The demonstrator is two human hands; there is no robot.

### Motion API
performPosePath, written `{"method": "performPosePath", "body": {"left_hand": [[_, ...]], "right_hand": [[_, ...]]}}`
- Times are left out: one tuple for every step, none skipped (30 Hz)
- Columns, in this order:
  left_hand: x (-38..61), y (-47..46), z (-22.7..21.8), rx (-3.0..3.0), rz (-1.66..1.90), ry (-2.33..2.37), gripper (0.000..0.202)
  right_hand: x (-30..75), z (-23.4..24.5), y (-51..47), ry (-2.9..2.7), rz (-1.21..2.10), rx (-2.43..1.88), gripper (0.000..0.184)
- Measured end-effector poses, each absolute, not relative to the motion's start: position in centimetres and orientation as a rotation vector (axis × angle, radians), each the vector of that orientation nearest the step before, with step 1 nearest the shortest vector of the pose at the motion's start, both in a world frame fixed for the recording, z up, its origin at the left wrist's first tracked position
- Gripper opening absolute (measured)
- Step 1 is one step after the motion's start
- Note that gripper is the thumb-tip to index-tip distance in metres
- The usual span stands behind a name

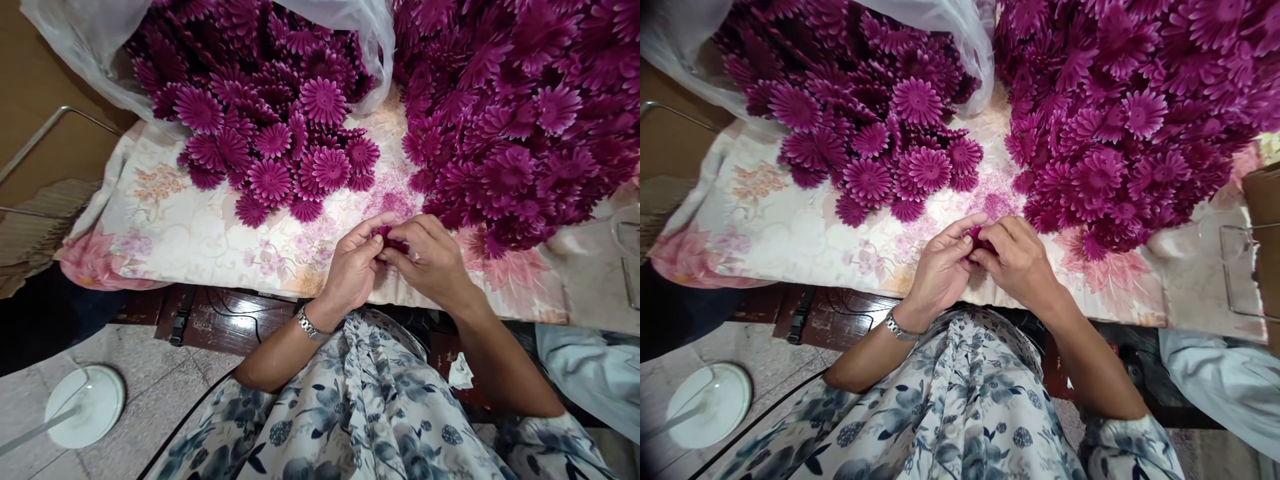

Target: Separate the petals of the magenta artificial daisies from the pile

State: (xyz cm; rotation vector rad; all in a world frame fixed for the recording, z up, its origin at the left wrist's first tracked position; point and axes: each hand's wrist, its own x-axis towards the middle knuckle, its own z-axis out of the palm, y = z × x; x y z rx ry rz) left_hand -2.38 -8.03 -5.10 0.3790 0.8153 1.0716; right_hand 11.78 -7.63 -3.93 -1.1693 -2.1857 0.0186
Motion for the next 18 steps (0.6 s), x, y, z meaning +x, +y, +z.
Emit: {"method": "performPosePath", "body": {"left_hand": [[-2.4, -8.1, -5.1, 0.388, 1.058, 0.803, 0.026], [-2.4, -8.2, -5.1, 0.397, 1.050, 0.792, 0.028], [-2.5, -8.3, -5.1, 0.405, 1.046, 0.787, 0.029], [-2.5, -8.3, -5.2, 0.414, 1.045, 0.786, 0.030], [-2.5, -8.4, -5.2, 0.419, 1.051, 0.792, 0.030], [-2.4, -8.4, -5.2, 0.419, 1.064, 0.802, 0.030], [-2.4, -8.4, -5.3, 0.411, 1.077, 0.809, 0.028], [-2.4, -8.4, -5.3, 0.398, 1.086, 0.812, 0.027], [-2.4, -8.3, -5.3, 0.383, 1.092, 0.812, 0.026], [-2.4, -8.3, -5.3, 0.372, 1.097, 0.813, 0.026], [-2.4, -8.3, -5.3, 0.365, 1.102, 0.818, 0.027], [-2.5, -8.2, -5.3, 0.364, 1.106, 0.825, 0.027], [-2.6, -8.2, -5.3, 0.364, 1.112, 0.835, 0.027], [-2.7, -8.2, -5.3, 0.363, 1.120, 0.840, 0.027], [-2.8, -8.2, -5.3, 0.359, 1.126, 0.838, 0.026], [-2.9, -8.1, -5.3, 0.355, 1.127, 0.830, 0.025], [-3.0, -8.1, -5.3, 0.352, 1.125, 0.820, 0.024], [-3.0, -8.2, -5.3, 0.348, 1.125, 0.812, 0.023]], "right_hand": [[11.1, -4.5, -7.7, -2.175, 0.085, -1.172, 0.005], [10.8, -4.9, -7.7, -2.154, 0.132, -1.185, 0.005], [10.7, -5.0, -7.7, -2.132, 0.170, -1.193, 0.005], [10.8, -5.1, -7.6, -2.116, 0.201, -1.195, 0.005], [11.0, -5.1, -7.6, -2.104, 0.211, -1.197, 0.005], [11.0, -5.0, -7.7, -2.095, 0.195, -1.204, 0.006], [11.0, -5.0, -7.8, -2.090, 0.166, -1.214, 0.006], [10.8, -5.1, -7.9, -2.087, 0.130, -1.224, 0.006], [10.6, -5.2, -8.1, -2.078, 0.092, -1.229, 0.007], [10.4, -5.2, -8.2, -2.060, 0.059, -1.234, 0.007], [10.4, -5.2, -8.2, -2.034, 0.023, -1.237, 0.007], [10.7, -5.1, -8.1, -2.002, -0.025, -1.245, 0.007], [11.4, -4.8, -7.8, -1.966, -0.102, -1.260, 0.007], [12.6, -4.3, -7.5, -1.923, -0.221, -1.287, 0.007], [14.1, -3.6, -7.0, -1.855, -0.385, -1.314, 0.008], [15.9, -2.8, -6.4, -1.798, -0.540, -1.346, 0.010], [17.7, -1.9, -5.9, -1.717, -0.701, -1.373, 0.012], [19.5, -1.1, -5.5, -1.636, -0.788, -1.369, 0.020]]}}
